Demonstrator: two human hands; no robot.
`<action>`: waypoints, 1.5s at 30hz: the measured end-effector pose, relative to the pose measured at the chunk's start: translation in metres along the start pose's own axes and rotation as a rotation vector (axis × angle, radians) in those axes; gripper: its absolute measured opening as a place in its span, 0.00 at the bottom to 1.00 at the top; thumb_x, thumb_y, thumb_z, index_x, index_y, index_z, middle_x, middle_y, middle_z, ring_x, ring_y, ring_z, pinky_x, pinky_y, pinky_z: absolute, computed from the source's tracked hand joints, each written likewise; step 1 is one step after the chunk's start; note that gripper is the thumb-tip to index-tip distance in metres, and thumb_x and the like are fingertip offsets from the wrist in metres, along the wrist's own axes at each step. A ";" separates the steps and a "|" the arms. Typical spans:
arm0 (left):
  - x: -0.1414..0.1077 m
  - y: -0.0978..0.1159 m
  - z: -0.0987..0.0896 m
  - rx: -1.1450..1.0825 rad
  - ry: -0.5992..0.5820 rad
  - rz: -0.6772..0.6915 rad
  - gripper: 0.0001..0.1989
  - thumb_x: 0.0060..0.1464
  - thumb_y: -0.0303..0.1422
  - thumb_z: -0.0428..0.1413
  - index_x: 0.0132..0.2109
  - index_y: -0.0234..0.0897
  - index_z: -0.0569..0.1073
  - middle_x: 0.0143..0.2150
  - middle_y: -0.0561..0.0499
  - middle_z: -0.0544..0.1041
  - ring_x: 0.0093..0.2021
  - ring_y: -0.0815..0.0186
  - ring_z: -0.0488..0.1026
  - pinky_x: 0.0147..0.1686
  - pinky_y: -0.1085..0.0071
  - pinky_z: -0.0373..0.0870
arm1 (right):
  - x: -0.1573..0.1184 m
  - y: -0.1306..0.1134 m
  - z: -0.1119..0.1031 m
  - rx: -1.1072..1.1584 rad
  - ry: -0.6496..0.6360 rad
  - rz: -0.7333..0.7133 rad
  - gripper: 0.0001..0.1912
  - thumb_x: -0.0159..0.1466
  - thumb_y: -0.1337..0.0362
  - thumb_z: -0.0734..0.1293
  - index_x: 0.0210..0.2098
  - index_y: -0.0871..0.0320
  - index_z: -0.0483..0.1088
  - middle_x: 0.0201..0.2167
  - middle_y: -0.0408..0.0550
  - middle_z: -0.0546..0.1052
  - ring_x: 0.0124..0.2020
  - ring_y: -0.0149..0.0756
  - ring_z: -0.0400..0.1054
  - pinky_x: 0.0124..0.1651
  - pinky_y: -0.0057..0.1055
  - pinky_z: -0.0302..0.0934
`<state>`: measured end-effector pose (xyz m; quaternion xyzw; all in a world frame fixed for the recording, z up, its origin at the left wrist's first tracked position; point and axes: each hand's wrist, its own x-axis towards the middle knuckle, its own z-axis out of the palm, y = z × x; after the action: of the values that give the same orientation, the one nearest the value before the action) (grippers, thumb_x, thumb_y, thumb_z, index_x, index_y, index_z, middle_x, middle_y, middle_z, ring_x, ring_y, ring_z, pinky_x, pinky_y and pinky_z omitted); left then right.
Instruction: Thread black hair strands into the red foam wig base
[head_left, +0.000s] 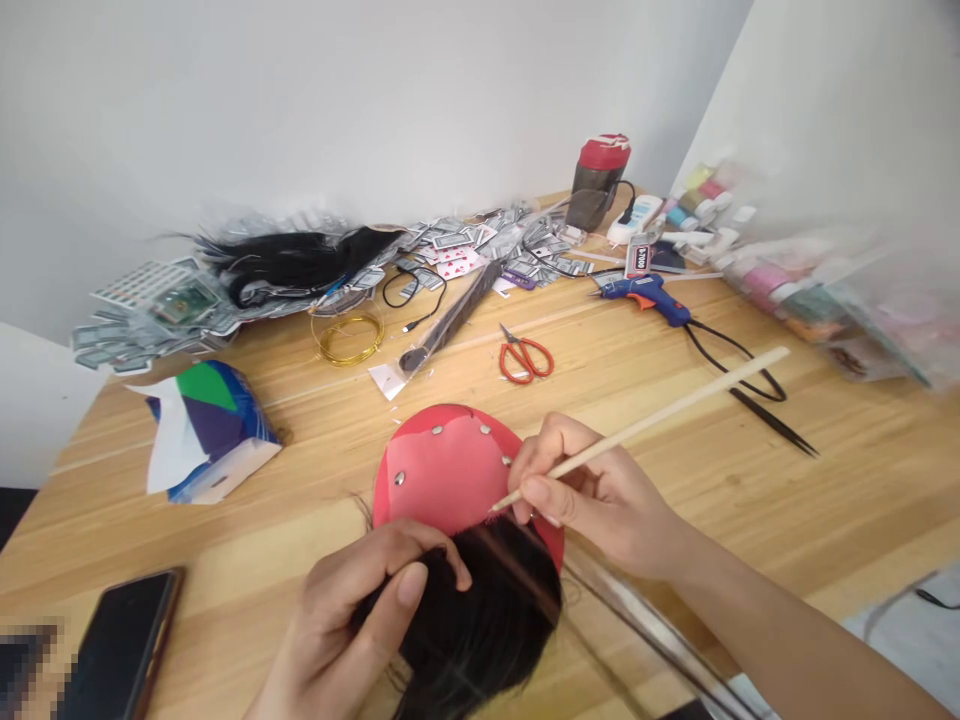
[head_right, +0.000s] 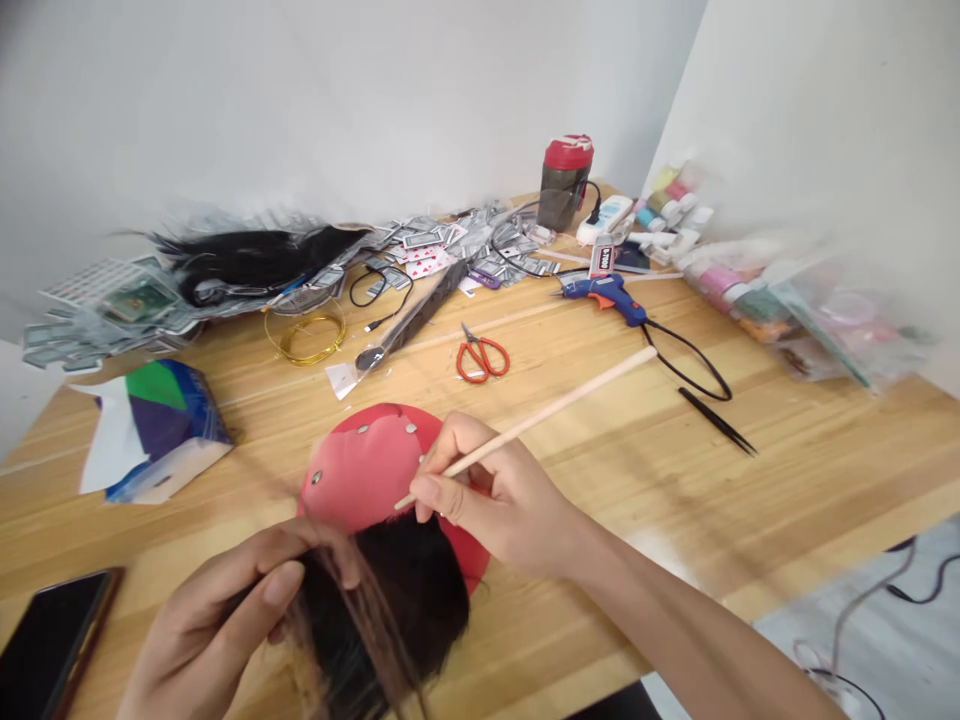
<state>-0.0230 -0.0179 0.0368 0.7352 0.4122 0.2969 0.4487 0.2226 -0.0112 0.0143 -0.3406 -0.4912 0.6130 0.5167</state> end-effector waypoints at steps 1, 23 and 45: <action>0.000 0.000 0.001 -0.006 0.008 -0.008 0.13 0.69 0.37 0.52 0.40 0.45 0.81 0.35 0.54 0.81 0.32 0.71 0.76 0.32 0.82 0.70 | 0.001 0.000 -0.001 0.014 0.000 0.017 0.18 0.68 0.51 0.72 0.33 0.56 0.66 0.26 0.42 0.76 0.25 0.29 0.66 0.29 0.27 0.56; 0.012 0.005 0.015 -0.551 0.239 -0.272 0.21 0.54 0.51 0.65 0.27 0.38 0.79 0.30 0.46 0.83 0.28 0.65 0.72 0.28 0.74 0.67 | -0.001 0.002 0.006 0.048 0.019 -0.005 0.17 0.67 0.55 0.73 0.30 0.56 0.65 0.22 0.41 0.77 0.25 0.30 0.68 0.29 0.27 0.56; 0.014 0.002 0.008 -0.534 0.177 -0.191 0.22 0.57 0.50 0.63 0.26 0.37 0.76 0.26 0.50 0.80 0.16 0.76 0.56 0.14 0.77 0.51 | -0.005 -0.002 0.005 -0.160 0.011 -0.031 0.16 0.70 0.51 0.69 0.32 0.55 0.68 0.26 0.45 0.78 0.26 0.33 0.66 0.29 0.30 0.57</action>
<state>-0.0096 -0.0098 0.0361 0.5201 0.4245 0.4142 0.6145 0.2198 -0.0173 0.0176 -0.3764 -0.5410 0.5618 0.5000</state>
